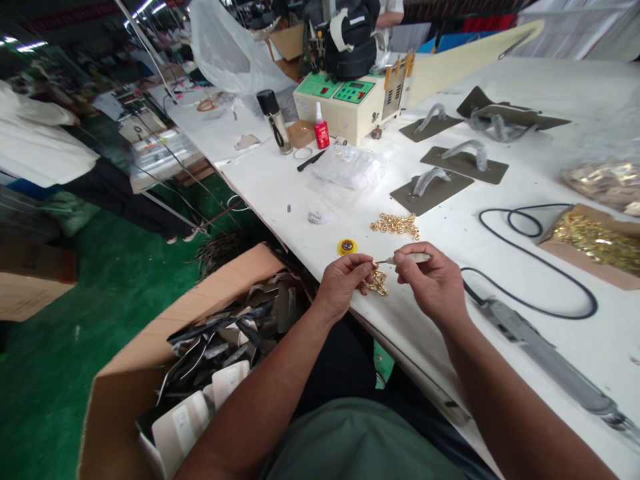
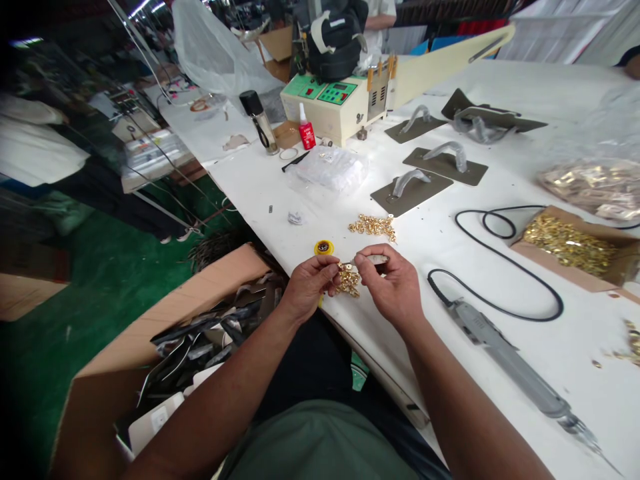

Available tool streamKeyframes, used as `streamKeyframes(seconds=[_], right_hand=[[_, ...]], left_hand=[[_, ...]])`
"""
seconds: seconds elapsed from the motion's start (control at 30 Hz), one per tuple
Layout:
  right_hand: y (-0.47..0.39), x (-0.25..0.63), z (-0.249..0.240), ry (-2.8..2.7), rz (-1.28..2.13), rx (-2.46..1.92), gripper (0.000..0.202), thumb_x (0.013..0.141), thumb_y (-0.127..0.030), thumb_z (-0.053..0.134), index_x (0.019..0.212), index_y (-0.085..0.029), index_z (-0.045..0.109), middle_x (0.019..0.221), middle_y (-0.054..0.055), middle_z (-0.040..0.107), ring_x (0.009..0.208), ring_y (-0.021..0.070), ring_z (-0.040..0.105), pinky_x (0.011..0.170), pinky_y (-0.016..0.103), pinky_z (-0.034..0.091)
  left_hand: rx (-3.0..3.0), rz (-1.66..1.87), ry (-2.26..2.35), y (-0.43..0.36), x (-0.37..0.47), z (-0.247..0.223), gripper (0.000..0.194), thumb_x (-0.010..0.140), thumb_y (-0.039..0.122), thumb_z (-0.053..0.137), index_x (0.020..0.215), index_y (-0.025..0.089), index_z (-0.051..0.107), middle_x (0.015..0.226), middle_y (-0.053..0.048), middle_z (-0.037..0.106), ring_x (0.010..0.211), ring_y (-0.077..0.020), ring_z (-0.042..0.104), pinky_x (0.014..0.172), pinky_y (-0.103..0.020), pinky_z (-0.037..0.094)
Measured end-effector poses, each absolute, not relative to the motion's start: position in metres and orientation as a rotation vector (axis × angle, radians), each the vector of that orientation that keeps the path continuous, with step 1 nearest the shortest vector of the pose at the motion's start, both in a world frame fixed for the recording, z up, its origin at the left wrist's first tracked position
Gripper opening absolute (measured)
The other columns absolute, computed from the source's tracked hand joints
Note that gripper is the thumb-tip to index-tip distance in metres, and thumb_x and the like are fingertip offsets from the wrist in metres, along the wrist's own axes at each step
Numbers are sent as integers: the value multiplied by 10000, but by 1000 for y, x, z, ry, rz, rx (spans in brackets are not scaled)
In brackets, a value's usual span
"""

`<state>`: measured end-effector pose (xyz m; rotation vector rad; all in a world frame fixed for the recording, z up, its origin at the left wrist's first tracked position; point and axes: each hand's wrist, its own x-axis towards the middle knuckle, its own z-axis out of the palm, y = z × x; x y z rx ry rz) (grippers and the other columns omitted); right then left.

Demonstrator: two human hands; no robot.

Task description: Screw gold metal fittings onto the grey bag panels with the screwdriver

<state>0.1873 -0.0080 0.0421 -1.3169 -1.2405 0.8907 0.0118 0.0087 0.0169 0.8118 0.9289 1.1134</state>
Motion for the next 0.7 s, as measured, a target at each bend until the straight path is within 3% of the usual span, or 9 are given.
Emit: streamKeyframes(seconds=[0.3, 0.53, 0.7], right_hand=[[-6, 186, 41, -1068, 1033, -1247, 411, 860, -552, 763, 723, -189, 629, 586, -13, 633, 503, 117, 580, 521, 246, 481], [-6, 189, 39, -1206, 1093, -1093, 342, 909, -498, 724, 1086, -210, 667, 759, -3, 695, 656, 150, 639, 637, 294, 536], [-5, 202, 42, -1438, 1122, -1176, 350, 928, -516, 689, 1069, -196, 663, 747, 19, 736, 639, 154, 637, 623, 292, 493]], left_hand=[[1127, 1129, 1049, -5, 14, 29, 257, 797, 360, 812, 903, 141, 729, 673, 15, 666, 568, -88, 586, 589, -229, 504], [828, 1171, 957, -1, 14, 29, 349, 723, 368, 880, 935, 145, 714, 716, 7, 676, 603, -105, 602, 577, -247, 540], [824, 1159, 1010, -1, 7, 31, 341, 707, 346, 889, 916, 136, 721, 700, 2, 669, 605, -101, 603, 571, -226, 532]])
